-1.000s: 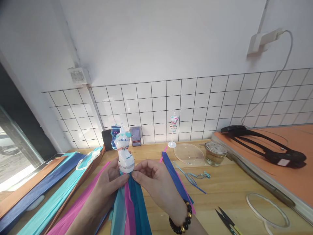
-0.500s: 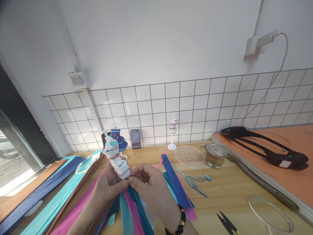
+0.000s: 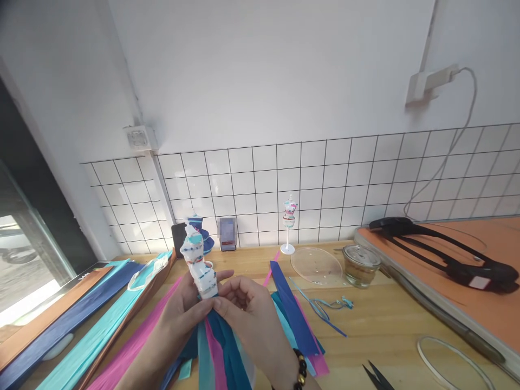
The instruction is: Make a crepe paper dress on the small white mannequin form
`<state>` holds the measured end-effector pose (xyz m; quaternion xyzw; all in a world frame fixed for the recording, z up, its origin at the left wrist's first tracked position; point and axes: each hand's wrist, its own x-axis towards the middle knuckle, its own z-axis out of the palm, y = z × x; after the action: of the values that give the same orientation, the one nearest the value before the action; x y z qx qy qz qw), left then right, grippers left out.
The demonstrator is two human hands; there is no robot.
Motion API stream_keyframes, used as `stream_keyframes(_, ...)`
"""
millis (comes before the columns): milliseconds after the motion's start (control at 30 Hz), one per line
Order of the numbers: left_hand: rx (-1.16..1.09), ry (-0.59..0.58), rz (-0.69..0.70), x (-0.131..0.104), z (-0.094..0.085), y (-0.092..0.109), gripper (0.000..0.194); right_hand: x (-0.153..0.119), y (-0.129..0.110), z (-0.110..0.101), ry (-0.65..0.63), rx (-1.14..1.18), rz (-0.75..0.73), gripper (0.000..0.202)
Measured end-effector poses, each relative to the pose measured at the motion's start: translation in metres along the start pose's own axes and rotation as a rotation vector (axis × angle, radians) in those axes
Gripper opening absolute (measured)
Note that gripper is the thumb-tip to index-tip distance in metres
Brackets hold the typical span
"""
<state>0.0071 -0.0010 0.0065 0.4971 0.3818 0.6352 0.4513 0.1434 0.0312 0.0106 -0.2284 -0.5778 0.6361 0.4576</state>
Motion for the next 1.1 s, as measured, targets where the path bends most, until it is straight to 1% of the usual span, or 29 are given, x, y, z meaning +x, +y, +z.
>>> stream_keyframes(100,0.039,-0.005,0.029,0.002,-0.004,-0.002,0.045,0.0,0.0,0.001,0.034,0.002,0.01,0.024)
stream_keyframes(167,0.095,-0.009,0.045,0.004,-0.008,-0.003,0.039,0.0,0.0,0.001,0.07,0.005,0.024,0.027)
stream_keyframes(267,0.155,-0.06,0.021,0.006,-0.013,-0.003,0.028,0.002,0.001,0.0,0.096,-0.008,0.034,0.026)
stream_keyframes(333,0.166,-0.09,0.02,0.006,-0.015,-0.001,0.025,0.002,0.001,0.0,0.093,-0.032,0.03,0.023)
stream_keyframes(533,0.187,-0.119,0.04,0.007,-0.015,0.002,0.03,0.002,0.003,-0.002,0.067,-0.079,0.014,0.019)
stream_keyframes(733,0.197,-0.107,0.093,0.009,-0.019,0.001,0.044,0.001,0.006,-0.003,0.082,-0.145,0.011,0.018)
stream_keyframes(833,0.191,-0.093,0.105,0.009,-0.02,0.001,0.043,0.001,0.005,-0.003,0.088,-0.179,0.014,0.017)
stream_keyframes(1000,0.191,-0.099,0.106,0.01,-0.019,0.002,0.034,-0.002,0.002,-0.004,0.052,-0.281,-0.021,0.015)
stream_keyframes(1100,0.175,-0.09,0.093,0.009,-0.019,0.002,0.035,-0.003,0.0,-0.004,0.037,-0.323,-0.033,0.014)
